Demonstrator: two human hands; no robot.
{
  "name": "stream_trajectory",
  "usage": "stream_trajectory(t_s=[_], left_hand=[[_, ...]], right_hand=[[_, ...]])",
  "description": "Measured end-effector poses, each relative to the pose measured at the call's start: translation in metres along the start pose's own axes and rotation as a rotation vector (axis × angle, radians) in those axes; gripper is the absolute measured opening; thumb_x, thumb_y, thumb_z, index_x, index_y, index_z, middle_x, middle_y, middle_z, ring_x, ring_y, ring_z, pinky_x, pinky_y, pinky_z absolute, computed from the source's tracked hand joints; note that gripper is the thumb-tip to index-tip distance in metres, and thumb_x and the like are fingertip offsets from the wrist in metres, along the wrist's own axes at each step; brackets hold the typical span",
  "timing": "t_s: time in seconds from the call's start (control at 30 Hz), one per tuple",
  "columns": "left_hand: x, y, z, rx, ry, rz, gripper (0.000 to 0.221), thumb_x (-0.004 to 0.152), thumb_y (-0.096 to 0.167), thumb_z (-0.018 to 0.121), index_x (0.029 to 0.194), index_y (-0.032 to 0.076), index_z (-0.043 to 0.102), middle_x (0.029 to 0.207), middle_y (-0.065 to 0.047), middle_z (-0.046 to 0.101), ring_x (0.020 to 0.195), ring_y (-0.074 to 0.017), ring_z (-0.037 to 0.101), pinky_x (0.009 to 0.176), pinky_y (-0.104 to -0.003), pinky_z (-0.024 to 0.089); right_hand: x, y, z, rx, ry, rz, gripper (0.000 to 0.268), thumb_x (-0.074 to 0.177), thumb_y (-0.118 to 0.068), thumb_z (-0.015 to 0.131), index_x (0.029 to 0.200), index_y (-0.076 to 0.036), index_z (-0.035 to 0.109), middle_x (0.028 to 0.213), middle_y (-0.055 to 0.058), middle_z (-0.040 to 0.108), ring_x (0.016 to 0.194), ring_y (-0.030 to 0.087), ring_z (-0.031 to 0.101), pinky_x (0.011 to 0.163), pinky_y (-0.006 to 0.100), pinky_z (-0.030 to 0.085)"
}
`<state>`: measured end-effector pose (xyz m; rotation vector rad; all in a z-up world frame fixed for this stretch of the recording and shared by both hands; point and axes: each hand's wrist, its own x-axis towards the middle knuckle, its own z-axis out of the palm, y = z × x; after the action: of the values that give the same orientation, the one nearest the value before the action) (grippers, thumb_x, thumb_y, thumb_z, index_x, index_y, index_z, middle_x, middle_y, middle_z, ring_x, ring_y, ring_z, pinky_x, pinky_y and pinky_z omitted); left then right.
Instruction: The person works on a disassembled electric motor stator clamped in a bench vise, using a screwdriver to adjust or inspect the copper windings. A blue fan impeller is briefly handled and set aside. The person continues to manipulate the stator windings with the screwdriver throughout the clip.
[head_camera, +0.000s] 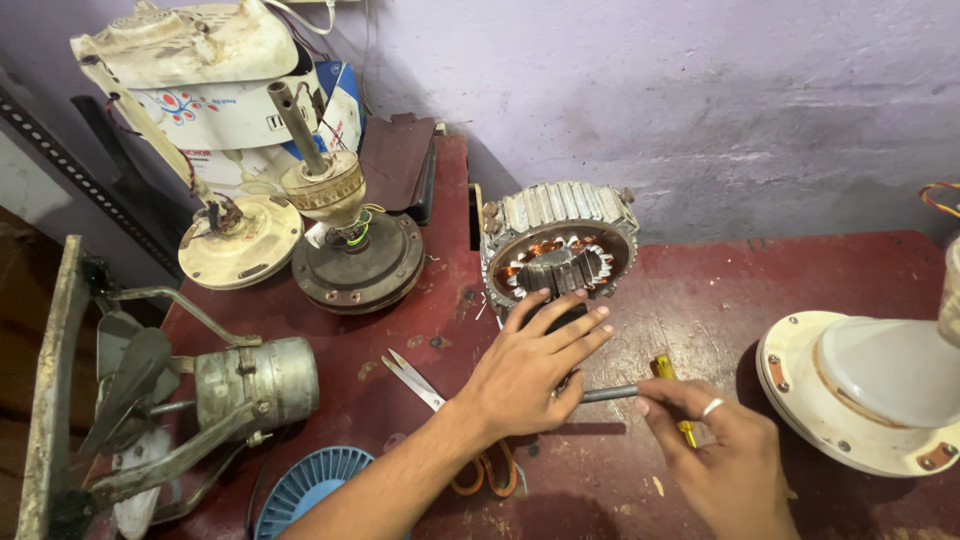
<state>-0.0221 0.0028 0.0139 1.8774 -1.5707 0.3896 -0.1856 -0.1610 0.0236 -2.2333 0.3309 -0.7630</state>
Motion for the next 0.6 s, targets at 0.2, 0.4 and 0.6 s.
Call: stream_trajectory(t_s=[0.2, 0.4, 0.6], left_hand=[[0.000, -0.001, -0.003, 0.000, 0.175, -0.012, 0.043, 0.085, 0.010, 0.065, 0.127, 0.003, 0.067, 0.137, -0.012, 0.066, 0.137, -0.0289, 0.056, 0.122, -0.051, 0.036], [-0.005, -0.001, -0.009, 0.042, 0.428, -0.164, 0.027, 0.078, 0.005, 0.067, 0.105, 0.002, 0.070, 0.101, -0.012, 0.071, 0.097, -0.0284, 0.063, 0.089, -0.041, 0.048], [-0.004, -0.003, -0.011, 0.007, 0.449, -0.236, 0.032, 0.081, 0.009, 0.070, 0.112, 0.003, 0.072, 0.072, -0.009, 0.067, 0.062, -0.0248, 0.066, 0.063, -0.038, 0.052]], right_hand=[[0.039, -0.020, 0.003, -0.014, 0.023, -0.205, 0.015, 0.085, -0.008, 0.077, 0.099, -0.006, 0.077, 0.090, 0.007, 0.079, 0.071, 0.013, 0.073, 0.064, 0.027, 0.056], [0.073, -0.029, 0.028, -0.020, 0.145, -0.264, 0.013, 0.084, -0.008, 0.082, 0.097, -0.005, 0.079, 0.088, 0.008, 0.078, 0.061, 0.012, 0.067, 0.053, 0.025, 0.052], [0.084, -0.029, 0.049, -0.028, 0.247, -0.373, 0.013, 0.085, -0.006, 0.083, 0.097, -0.005, 0.078, 0.088, 0.008, 0.076, 0.064, 0.011, 0.066, 0.057, 0.026, 0.050]])
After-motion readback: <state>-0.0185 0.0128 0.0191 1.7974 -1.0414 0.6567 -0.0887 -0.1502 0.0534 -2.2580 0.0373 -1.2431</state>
